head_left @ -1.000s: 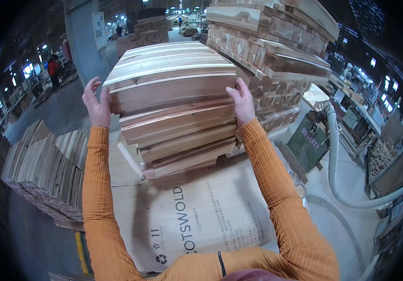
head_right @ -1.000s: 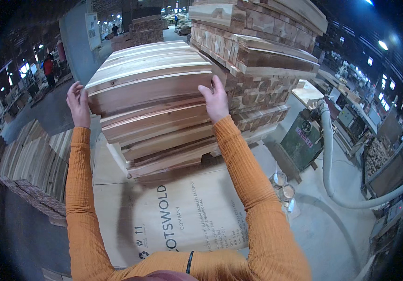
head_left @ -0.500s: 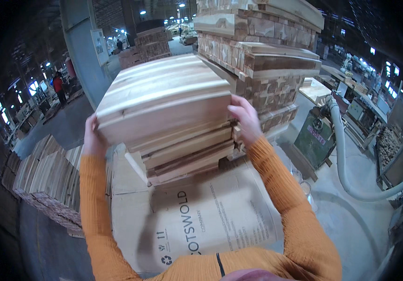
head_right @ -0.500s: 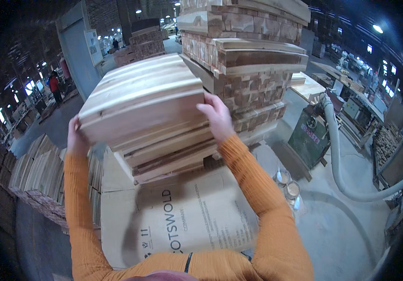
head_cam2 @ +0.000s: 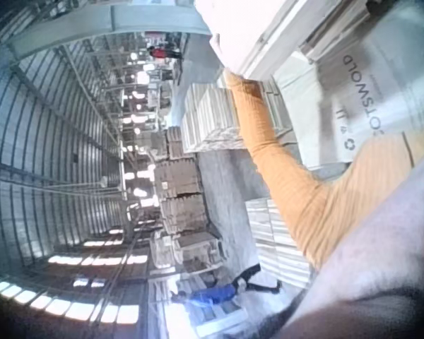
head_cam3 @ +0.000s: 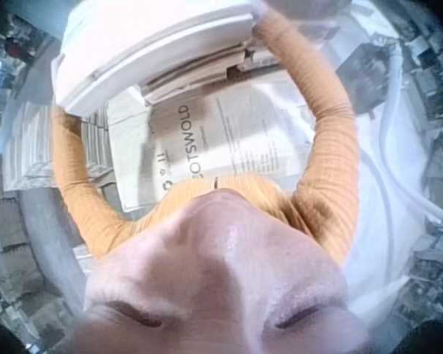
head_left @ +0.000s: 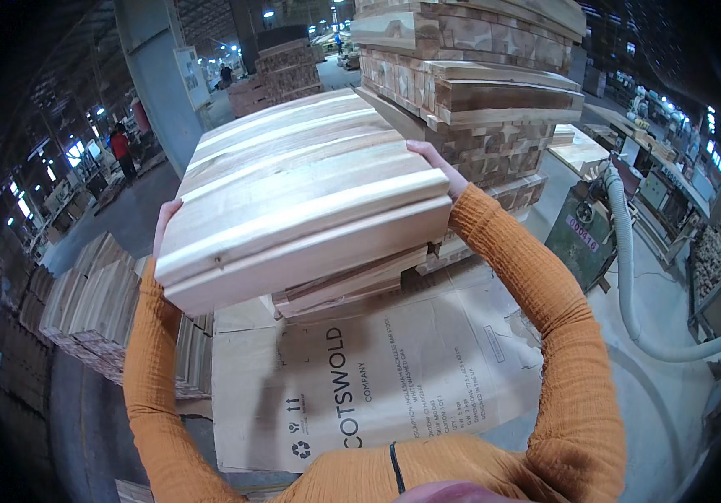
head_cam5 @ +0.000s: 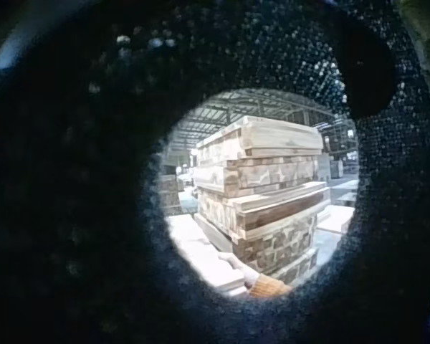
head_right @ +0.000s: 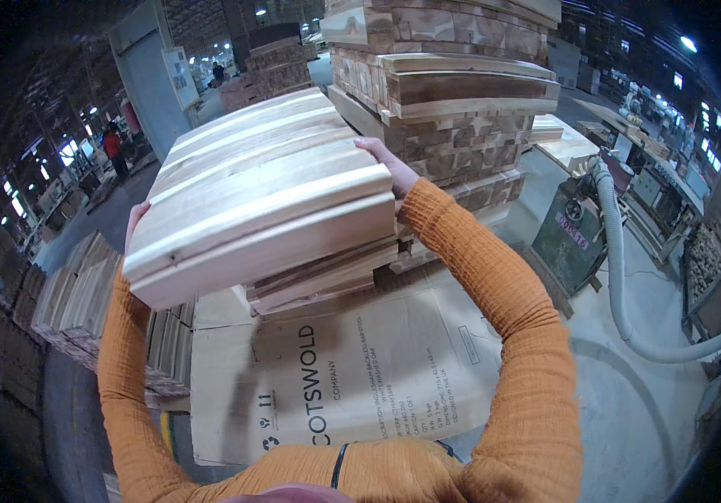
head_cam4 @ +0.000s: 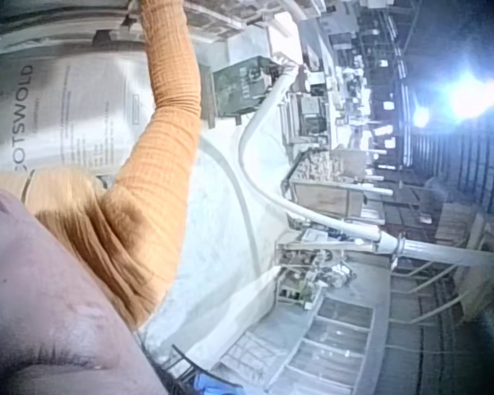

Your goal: The person repeatedly picks up stacks of wooden planks, applies glue to the edges using a handheld applicator, and places the planks back on a table. The process is repeated multiple times in a workshop setting.

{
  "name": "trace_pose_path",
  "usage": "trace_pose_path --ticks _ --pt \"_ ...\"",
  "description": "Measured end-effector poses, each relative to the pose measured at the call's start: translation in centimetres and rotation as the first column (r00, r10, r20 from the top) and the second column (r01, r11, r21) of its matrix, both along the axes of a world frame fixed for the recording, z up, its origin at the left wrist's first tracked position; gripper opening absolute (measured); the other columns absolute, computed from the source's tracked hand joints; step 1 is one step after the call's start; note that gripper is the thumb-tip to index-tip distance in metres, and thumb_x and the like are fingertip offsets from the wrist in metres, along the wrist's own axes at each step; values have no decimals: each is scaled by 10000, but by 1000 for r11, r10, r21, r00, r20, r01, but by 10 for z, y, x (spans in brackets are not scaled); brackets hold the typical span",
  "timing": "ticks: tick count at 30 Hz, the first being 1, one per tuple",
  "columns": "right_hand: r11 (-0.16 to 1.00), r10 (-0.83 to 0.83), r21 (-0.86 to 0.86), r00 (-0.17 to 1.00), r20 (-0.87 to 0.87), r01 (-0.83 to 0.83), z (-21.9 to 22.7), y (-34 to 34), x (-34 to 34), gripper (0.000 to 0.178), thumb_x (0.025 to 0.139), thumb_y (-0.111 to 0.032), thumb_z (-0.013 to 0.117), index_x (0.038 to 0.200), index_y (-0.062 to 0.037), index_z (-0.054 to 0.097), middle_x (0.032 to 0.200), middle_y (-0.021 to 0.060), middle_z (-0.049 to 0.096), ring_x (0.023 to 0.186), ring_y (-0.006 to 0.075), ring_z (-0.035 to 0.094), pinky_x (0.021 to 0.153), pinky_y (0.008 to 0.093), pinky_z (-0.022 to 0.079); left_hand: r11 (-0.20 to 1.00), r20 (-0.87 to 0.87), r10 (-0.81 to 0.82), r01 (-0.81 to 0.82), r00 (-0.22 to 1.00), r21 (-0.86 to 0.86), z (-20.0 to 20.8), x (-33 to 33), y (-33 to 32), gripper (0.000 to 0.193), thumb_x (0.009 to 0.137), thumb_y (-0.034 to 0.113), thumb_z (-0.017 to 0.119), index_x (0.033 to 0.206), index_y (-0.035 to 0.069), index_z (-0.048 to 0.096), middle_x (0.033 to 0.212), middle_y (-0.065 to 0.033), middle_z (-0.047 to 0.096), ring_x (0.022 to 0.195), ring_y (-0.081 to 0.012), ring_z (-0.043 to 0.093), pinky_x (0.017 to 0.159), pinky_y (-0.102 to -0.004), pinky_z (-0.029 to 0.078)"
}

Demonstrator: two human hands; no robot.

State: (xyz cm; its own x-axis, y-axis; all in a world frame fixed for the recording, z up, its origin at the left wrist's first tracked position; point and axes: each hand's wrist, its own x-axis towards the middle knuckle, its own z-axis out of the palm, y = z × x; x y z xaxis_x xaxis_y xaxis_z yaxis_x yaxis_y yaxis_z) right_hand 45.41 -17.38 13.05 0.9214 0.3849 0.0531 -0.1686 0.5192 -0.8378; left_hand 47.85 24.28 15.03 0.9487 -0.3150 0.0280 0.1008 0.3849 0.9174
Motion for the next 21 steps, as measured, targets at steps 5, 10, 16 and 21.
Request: trace_pose_path --ticks 5,10,16,21 --pt "987 -19 162 998 55 10 -32 1 7 572 857 -435 484 1268 -38 455 1172 129 568 1035 225 567 927 365 442 972 246 216 -232 945 39 -33 -6 16 637 806 469 478 1249 11 456 1200 -165 538 1051 -270 559 913 -389 439" --pt "967 -190 174 982 1 187 -75 21 -10 532 898 -452 408 1259 -67 474 1191 74 565 1074 192 536 934 335 413 909 -73 338 -346 938 -234 -49 -23 7 598 850 482 430 1249 37 461 1186 -146 547 1051 -280 551 917 -401 436" --pt "894 -419 -70 881 221 443 -195 -22 -47 458 962 -317 330 1335 -53 368 1297 84 455 1165 189 463 997 335 359 943 105 176 -137 979 -304 -152 -95 -19 544 914 433 308 1268 37 428 1207 -151 515 1105 -313 504 960 -452 410" --pt "940 -262 207 962 -77 272 -258 -14 -74 422 968 -250 335 1322 -21 352 1303 98 438 1173 200 450 964 342 397 925 130 335 -299 933 -233 -220 -177 -48 558 915 424 288 1271 13 413 1229 -166 491 1126 -322 484 978 -452 394"
